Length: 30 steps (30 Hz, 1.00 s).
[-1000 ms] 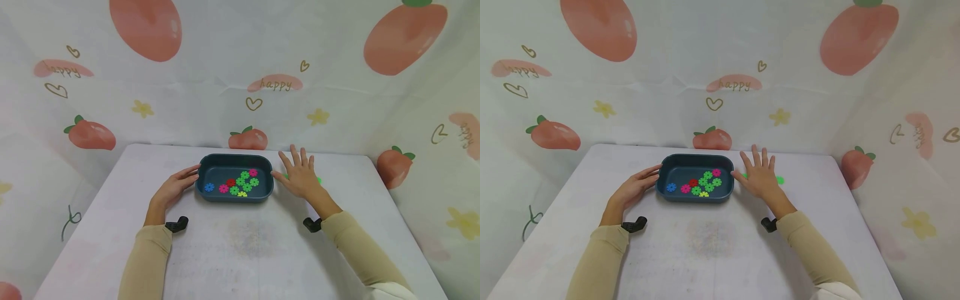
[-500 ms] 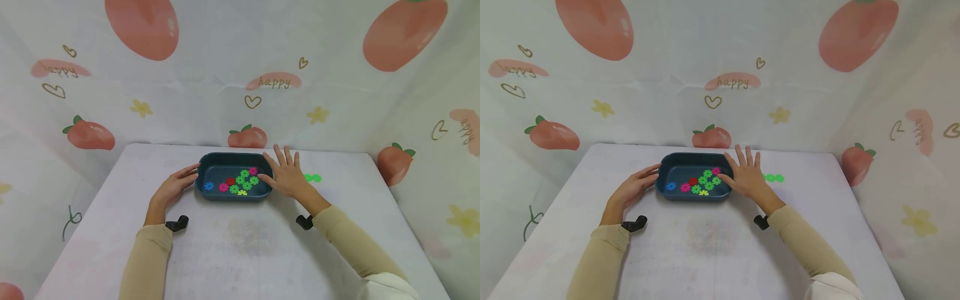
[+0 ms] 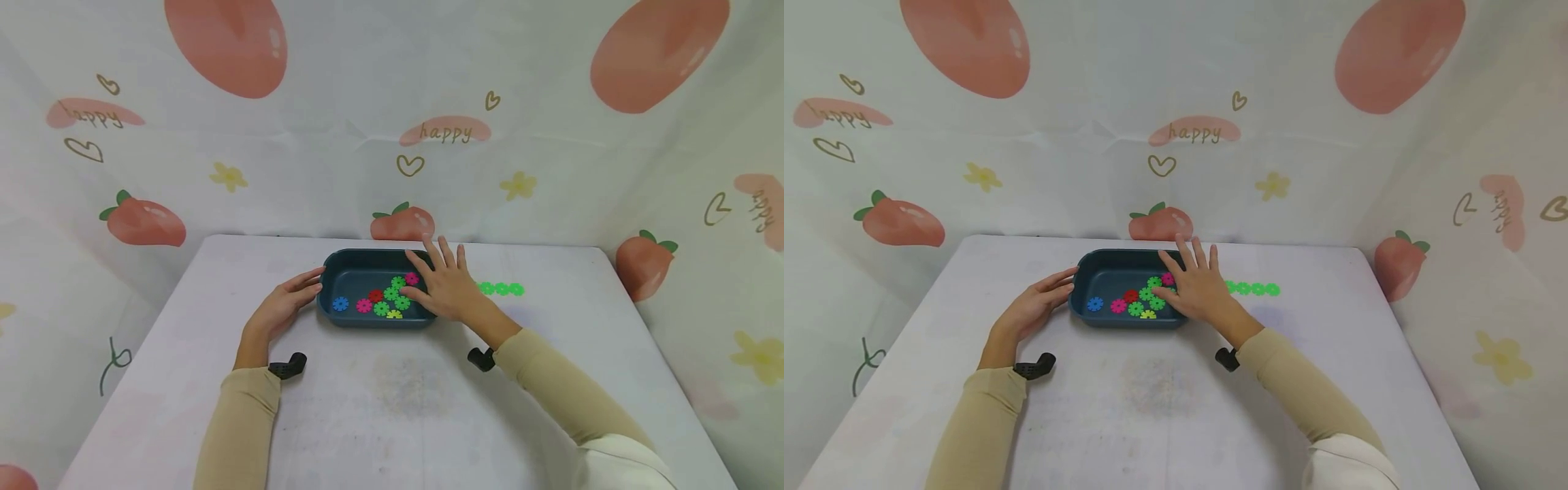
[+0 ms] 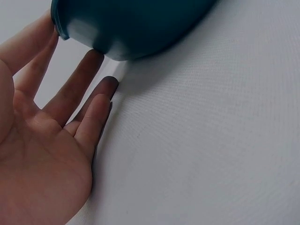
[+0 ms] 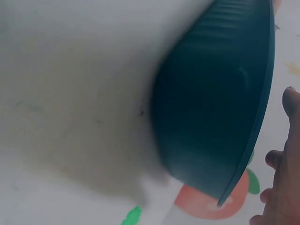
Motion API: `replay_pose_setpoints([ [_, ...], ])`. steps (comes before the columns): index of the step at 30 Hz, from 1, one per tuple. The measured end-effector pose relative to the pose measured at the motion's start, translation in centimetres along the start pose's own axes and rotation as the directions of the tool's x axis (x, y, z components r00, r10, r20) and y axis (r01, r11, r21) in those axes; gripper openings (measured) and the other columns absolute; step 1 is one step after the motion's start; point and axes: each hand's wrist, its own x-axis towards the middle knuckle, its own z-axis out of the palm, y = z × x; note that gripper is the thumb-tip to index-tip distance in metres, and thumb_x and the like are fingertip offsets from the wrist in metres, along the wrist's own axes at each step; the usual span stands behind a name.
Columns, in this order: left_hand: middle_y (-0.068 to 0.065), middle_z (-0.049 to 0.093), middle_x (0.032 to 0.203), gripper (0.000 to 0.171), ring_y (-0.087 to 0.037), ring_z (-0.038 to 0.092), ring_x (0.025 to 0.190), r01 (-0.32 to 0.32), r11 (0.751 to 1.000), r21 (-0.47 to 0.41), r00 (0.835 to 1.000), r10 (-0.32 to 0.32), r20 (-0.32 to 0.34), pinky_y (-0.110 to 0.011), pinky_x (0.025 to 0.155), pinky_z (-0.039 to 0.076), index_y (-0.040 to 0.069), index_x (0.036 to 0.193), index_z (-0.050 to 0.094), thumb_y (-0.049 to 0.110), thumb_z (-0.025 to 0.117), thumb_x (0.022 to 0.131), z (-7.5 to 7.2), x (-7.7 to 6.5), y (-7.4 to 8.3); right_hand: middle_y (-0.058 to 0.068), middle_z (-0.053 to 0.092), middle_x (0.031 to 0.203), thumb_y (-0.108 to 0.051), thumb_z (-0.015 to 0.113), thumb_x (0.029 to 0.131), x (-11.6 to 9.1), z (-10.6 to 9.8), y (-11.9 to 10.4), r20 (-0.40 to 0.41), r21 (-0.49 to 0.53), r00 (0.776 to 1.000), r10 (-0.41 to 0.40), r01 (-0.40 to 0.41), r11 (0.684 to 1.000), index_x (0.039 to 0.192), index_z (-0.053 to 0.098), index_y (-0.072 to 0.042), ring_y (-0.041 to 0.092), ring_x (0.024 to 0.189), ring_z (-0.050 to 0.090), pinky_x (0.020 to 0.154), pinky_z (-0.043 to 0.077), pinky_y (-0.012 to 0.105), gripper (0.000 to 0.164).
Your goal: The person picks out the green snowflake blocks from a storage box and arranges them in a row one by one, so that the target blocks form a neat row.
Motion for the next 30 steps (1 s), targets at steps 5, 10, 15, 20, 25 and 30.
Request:
replay_pose_setpoints([
  [5,-0.01,0.031,0.167,0.06,-0.025,0.026,0.157,-0.003,1.0,-0.005,1.0,0.003,0.0,-0.046,0.131,0.018,0.021,0.157,0.042,0.031,0.065,0.101,-0.1,-0.1,-0.1,0.011,0.0,0.174,-0.069,0.042,0.099,0.6,0.0,-1.3,0.003,0.0,0.999,-0.041,0.041,0.999,0.165,0.018,-0.028,0.043,0.16,0.004,0.125,0.006,0.071,0.081],
  [10,-0.01,0.032,0.167,0.06,-0.025,0.027,0.156,-0.007,1.0,-0.018,1.0,0.007,-0.003,-0.046,0.131,0.018,0.02,0.156,0.042,0.029,0.064,0.102,0.0,-0.1,-0.1,0.011,0.002,0.174,-0.069,0.043,0.1,1.2,0.2,-2.5,0.006,0.014,0.997,-0.079,0.079,0.997,0.165,0.02,-0.027,0.041,0.16,0.004,0.126,0.008,0.07,0.081],
  [15,-0.01,0.033,0.166,0.06,-0.025,0.028,0.156,-0.002,1.0,-0.021,1.0,0.002,-0.003,-0.046,0.131,0.019,0.021,0.156,0.043,0.03,0.065,0.101,0.1,-0.1,-0.1,0.012,0.006,0.174,-0.069,0.044,0.099,1.6,0.5,-3.2,0.014,0.027,0.995,-0.095,0.095,0.995,0.164,0.021,-0.026,0.04,0.16,0.006,0.127,0.012,0.067,0.082],
  [20,-0.011,0.033,0.166,0.06,-0.025,0.029,0.156,-0.01,1.0,-0.021,1.0,0.01,-0.002,-0.046,0.131,0.019,0.02,0.156,0.043,0.03,0.065,0.101,0.1,-0.1,0.0,0.013,0.01,0.173,-0.068,0.047,0.099,1.8,0.6,-3.6,0.046,0.086,0.994,-0.097,0.093,0.992,0.165,0.019,-0.025,0.041,0.157,0.016,0.126,0.023,0.063,0.083],
  [25,-0.01,0.033,0.166,0.06,-0.025,0.028,0.156,-0.011,1.0,-0.02,1.0,0.011,0.004,-0.046,0.131,0.019,0.02,0.156,0.042,0.03,0.065,0.101,0.1,-0.1,0.0,0.012,0.011,0.172,-0.069,0.046,0.098,2.0,0.9,-3.7,0.106,0.111,0.991,-0.084,0.072,0.991,0.165,0.016,-0.027,0.041,0.153,0.026,0.117,0.036,0.06,0.084],
  [30,-0.01,0.032,0.167,0.06,-0.024,0.028,0.156,-0.007,1.0,-0.02,1.0,0.007,0.002,-0.046,0.131,0.019,0.021,0.156,0.043,0.03,0.065,0.101,0.2,-0.1,0.0,0.011,0.02,0.169,-0.069,0.049,0.097,2.5,1.2,-3.9,0.138,0.139,0.988,-0.076,0.056,0.989,0.164,0.018,-0.028,0.039,0.148,0.032,0.113,0.038,0.058,0.085],
])
